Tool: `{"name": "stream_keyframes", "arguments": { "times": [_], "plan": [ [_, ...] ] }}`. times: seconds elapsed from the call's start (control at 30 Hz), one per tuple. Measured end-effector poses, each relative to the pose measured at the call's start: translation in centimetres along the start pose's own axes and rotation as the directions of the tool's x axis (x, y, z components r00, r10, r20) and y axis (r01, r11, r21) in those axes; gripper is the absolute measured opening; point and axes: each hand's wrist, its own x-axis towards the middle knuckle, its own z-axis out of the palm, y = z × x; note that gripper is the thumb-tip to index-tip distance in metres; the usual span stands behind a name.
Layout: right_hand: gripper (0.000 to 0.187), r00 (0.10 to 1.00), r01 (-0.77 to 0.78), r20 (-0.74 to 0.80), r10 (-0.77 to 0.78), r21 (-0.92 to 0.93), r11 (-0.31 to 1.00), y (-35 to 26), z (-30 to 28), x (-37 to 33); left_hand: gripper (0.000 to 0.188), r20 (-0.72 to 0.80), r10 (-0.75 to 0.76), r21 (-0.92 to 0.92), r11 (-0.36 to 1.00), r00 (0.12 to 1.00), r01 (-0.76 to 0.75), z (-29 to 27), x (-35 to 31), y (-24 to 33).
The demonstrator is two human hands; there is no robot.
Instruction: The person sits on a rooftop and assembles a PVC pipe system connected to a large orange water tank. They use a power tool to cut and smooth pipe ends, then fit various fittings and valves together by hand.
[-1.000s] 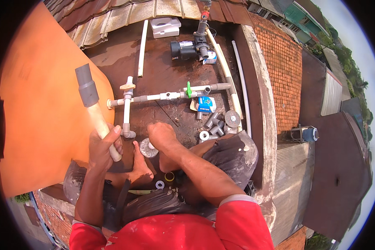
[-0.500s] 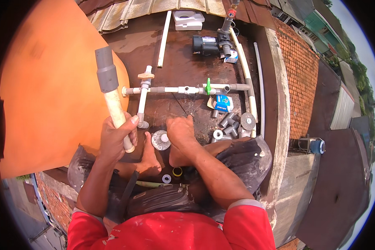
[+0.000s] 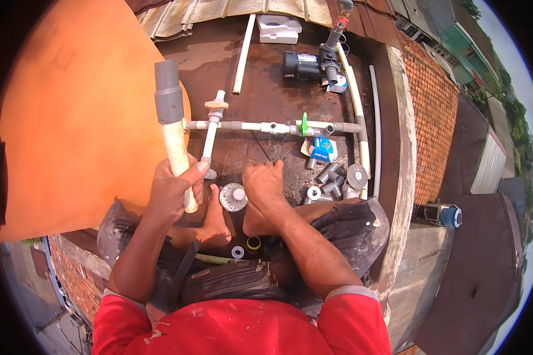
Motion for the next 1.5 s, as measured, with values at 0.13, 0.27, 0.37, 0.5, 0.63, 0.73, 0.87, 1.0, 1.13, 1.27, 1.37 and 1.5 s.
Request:
{"name": "stream_keyframes", "arguments": {
  "times": [0.13, 0.27, 0.37, 0.5, 0.63, 0.73, 0.87, 1.0, 1.13, 1.27, 1.37, 1.5],
  "plan": [
    [0.035, 0.992, -0.063, 0.113, 0.056, 0.064, 0.996, -0.2, -0.4, 0.4, 0.021, 0.026, -0.04, -0.017, 0.999, 0.999, 0.04, -0.2, 0.3, -0.4],
    [0.033, 0.989, -0.096, 0.124, 0.082, 0.105, 0.99, -0.6, -1.5, 0.5, 0.025, 0.048, -0.045, 0.0, 0.999, 0.998, 0.045, -0.4, 0.6, -0.5],
    [0.028, 0.971, -0.149, 0.21, 0.116, 0.15, 0.977, -0.7, -3.0, 1.2, 0.034, 0.076, -0.03, 0.07, 0.997, 0.997, 0.025, -1.0, 1.2, -1.3],
    [0.025, 0.989, -0.145, 0.019, 0.145, 0.243, 0.959, 0.9, -3.2, 1.7, 0.034, 0.082, -0.028, 0.104, 0.994, 0.996, 0.019, -0.7, 1.3, -1.7],
    [0.031, 0.955, -0.282, 0.061, 0.289, 0.475, 0.834, 0.3, -7.6, 2.6, 0.034, 0.087, -0.097, 0.151, 0.985, 0.991, 0.083, -0.6, 0.4, -0.4],
    [0.029, 0.936, -0.31, 0.097, 0.34, 0.688, 0.656, 0.7, -10.0, 3.1, 0.036, 0.041, -0.089, 0.185, 0.979, 0.995, 0.08, 0.1, 0.3, -0.3],
    [0.037, 0.928, -0.118, 0.113, 0.354, 0.993, -0.008, -0.4, -13.6, 5.5, 0.033, 0.045, -0.047, 0.32, 0.947, 0.998, 0.03, 0.2, 0.5, -1.0],
    [0.04, 0.953, -0.022, 0.017, 0.304, 1.0, 0.012, -2.3, -16.0, 7.4, 0.034, 0.042, 0.078, 0.443, 0.892, 0.996, -0.089, -0.4, 1.3, -2.8],
    [0.049, 0.965, -0.061, 0.056, 0.257, 0.998, 0.014, -2.1, -16.8, 7.2, 0.04, -0.013, 0.087, 0.631, 0.773, 0.996, -0.059, -0.6, 1.2, -1.6],
    [0.044, 0.952, -0.098, 0.04, 0.302, 0.979, 0.18, -1.8, -17.1, 7.0, 0.042, 0.003, 0.215, 0.733, 0.664, 0.977, -0.148, -1.2, 1.3, -2.0],
    [0.038, 0.967, -0.097, 0.01, 0.255, 0.939, 0.33, -1.0, -18.0, 6.7, 0.04, 0.02, 0.247, 0.814, 0.558, 0.969, -0.16, -1.1, 1.4, -1.3],
    [0.035, 0.988, -0.127, 0.084, 0.128, 0.918, 0.376, -0.2, -19.4, 5.9, 0.036, 0.055, 0.269, 0.869, 0.461, 0.962, -0.179, -1.9, 0.9, -0.6]
  ]
}}
